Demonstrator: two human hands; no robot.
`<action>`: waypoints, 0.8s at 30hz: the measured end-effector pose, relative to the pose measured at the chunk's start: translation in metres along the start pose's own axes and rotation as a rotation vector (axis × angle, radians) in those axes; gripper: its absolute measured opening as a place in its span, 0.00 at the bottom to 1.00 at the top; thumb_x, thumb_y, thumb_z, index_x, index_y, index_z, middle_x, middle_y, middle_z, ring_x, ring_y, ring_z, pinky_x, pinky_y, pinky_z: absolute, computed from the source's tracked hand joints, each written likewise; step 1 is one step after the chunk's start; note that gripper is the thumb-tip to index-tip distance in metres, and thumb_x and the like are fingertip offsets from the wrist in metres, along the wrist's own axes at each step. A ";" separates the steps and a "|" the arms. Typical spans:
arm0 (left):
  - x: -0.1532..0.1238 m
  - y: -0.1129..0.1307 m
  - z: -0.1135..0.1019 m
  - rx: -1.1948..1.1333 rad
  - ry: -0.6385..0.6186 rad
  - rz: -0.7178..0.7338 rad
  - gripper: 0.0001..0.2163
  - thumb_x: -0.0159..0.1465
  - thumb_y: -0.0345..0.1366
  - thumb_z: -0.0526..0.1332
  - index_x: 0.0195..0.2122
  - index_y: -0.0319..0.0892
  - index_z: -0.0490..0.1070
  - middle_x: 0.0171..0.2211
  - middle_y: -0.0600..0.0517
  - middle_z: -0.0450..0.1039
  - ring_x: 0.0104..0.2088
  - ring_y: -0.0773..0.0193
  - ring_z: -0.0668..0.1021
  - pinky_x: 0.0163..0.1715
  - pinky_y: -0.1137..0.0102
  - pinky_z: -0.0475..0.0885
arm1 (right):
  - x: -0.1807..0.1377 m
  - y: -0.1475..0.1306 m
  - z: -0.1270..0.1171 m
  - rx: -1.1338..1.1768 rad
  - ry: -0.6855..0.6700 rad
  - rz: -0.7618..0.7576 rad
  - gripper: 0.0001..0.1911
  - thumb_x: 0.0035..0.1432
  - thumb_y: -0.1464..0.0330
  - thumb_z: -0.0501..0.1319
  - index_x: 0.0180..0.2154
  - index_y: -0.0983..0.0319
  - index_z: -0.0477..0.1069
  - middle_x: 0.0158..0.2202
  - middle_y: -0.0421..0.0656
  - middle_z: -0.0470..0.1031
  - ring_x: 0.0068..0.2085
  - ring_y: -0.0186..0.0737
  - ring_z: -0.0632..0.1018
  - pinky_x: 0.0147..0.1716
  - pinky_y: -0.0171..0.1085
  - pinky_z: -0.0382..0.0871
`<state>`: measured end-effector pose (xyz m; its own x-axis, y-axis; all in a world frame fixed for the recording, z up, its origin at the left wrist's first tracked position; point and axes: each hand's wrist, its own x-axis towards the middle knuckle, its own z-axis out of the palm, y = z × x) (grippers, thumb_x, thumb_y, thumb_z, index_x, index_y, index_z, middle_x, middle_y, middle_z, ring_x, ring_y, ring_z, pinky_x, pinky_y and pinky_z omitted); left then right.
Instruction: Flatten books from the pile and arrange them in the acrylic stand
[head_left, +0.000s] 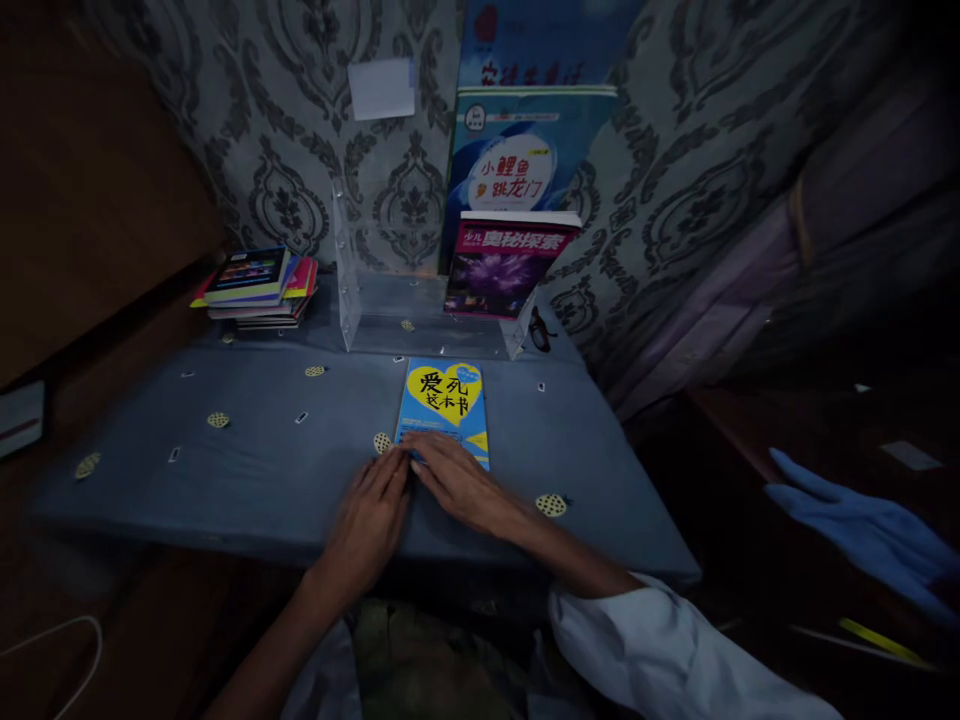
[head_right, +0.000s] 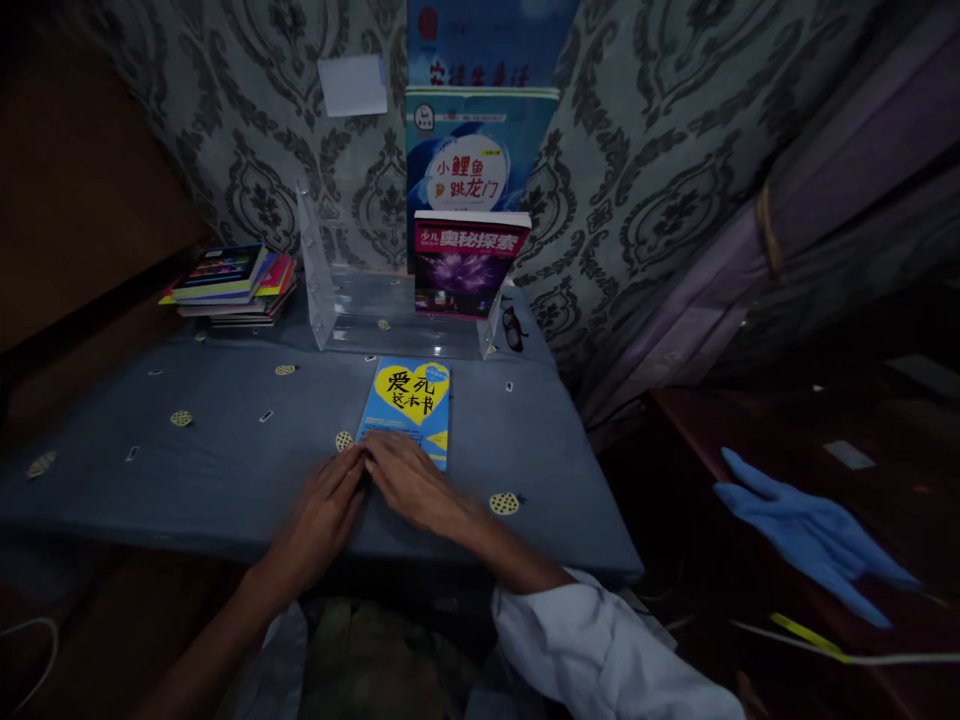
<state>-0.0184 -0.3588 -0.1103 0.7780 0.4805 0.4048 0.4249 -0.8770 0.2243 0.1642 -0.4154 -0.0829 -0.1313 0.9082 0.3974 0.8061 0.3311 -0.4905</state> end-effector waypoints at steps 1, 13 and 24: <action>0.001 0.000 -0.001 0.007 -0.005 0.001 0.20 0.70 0.28 0.50 0.63 0.38 0.64 0.63 0.39 0.68 0.63 0.54 0.71 0.61 0.55 0.70 | 0.005 0.001 0.000 0.009 -0.025 -0.005 0.18 0.71 0.69 0.50 0.57 0.62 0.69 0.57 0.53 0.76 0.60 0.46 0.74 0.61 0.51 0.70; 0.007 -0.004 -0.004 0.089 0.050 0.084 0.18 0.70 0.28 0.50 0.59 0.36 0.68 0.58 0.39 0.73 0.58 0.55 0.77 0.54 0.59 0.76 | 0.067 0.065 0.000 -0.063 -0.262 -0.097 0.21 0.71 0.66 0.51 0.59 0.65 0.71 0.63 0.53 0.71 0.67 0.46 0.66 0.67 0.51 0.58; 0.014 -0.002 -0.007 0.097 0.120 0.077 0.16 0.72 0.29 0.50 0.55 0.37 0.71 0.55 0.41 0.76 0.53 0.55 0.80 0.49 0.59 0.79 | 0.091 0.138 -0.019 -0.240 -0.157 0.167 0.26 0.71 0.62 0.49 0.65 0.65 0.64 0.67 0.54 0.64 0.68 0.49 0.65 0.68 0.53 0.56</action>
<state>-0.0119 -0.3506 -0.0991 0.7516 0.4035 0.5218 0.4136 -0.9045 0.1038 0.2746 -0.2920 -0.0996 -0.0582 0.9793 0.1939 0.9346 0.1217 -0.3341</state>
